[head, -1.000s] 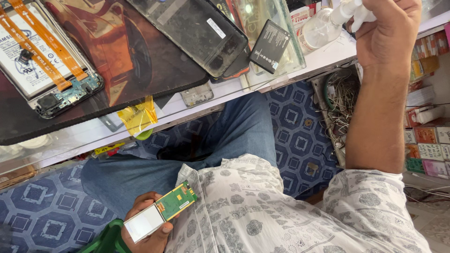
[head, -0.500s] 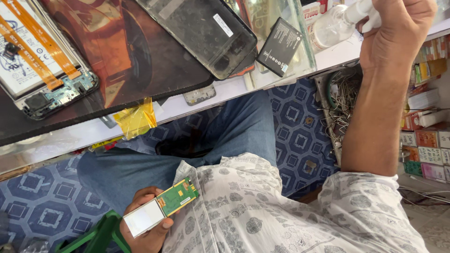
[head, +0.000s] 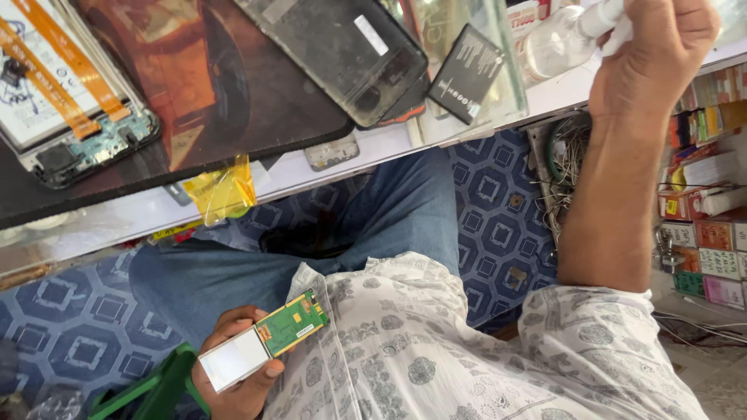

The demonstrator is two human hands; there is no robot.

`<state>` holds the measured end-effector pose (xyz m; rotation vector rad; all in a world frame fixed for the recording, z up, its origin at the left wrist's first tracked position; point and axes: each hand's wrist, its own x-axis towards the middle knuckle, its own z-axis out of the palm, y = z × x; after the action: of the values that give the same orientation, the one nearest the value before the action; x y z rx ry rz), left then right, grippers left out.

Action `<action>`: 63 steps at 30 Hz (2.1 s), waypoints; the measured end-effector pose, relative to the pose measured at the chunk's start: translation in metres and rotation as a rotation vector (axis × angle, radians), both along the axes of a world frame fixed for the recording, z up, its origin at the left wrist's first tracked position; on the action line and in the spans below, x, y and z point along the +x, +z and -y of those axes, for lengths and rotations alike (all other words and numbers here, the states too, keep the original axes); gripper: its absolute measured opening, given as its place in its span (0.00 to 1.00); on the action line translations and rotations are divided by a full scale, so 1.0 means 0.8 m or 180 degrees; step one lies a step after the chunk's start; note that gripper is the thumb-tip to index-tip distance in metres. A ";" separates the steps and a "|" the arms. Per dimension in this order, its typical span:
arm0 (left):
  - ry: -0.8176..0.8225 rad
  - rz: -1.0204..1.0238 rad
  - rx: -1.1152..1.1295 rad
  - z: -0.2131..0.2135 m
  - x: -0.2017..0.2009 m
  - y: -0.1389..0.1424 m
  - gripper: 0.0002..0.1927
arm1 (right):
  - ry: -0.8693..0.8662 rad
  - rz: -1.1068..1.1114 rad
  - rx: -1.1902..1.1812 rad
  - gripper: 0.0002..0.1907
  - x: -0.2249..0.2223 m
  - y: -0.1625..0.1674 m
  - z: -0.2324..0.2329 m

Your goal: The person sits on the floor at a repair counter and works on a disassembled phone. They hold the phone motherboard, wipe it with a tissue, press on its components, then pick up the phone body with battery and peel at the orange flex cables and connectors.

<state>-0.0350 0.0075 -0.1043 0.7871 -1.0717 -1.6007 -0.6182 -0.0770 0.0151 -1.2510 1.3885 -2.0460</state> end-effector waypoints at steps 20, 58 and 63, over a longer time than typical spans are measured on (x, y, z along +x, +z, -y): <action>-0.0140 0.0166 -0.0246 0.007 -0.001 0.005 0.33 | -0.0007 0.0045 0.0035 0.10 0.015 0.016 0.006; -0.0148 0.0301 -0.0818 0.012 0.042 0.044 0.32 | 0.2968 0.3201 0.2181 0.14 0.398 -0.054 -0.119; -0.0195 0.0215 -0.0853 0.015 0.046 0.051 0.31 | 0.2908 0.3128 0.2455 0.12 0.404 -0.046 -0.121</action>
<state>0.0016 -0.0042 -0.0633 0.6365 -1.3378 -1.4504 -0.2950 0.0198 -0.0216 -0.2878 0.7288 -1.0032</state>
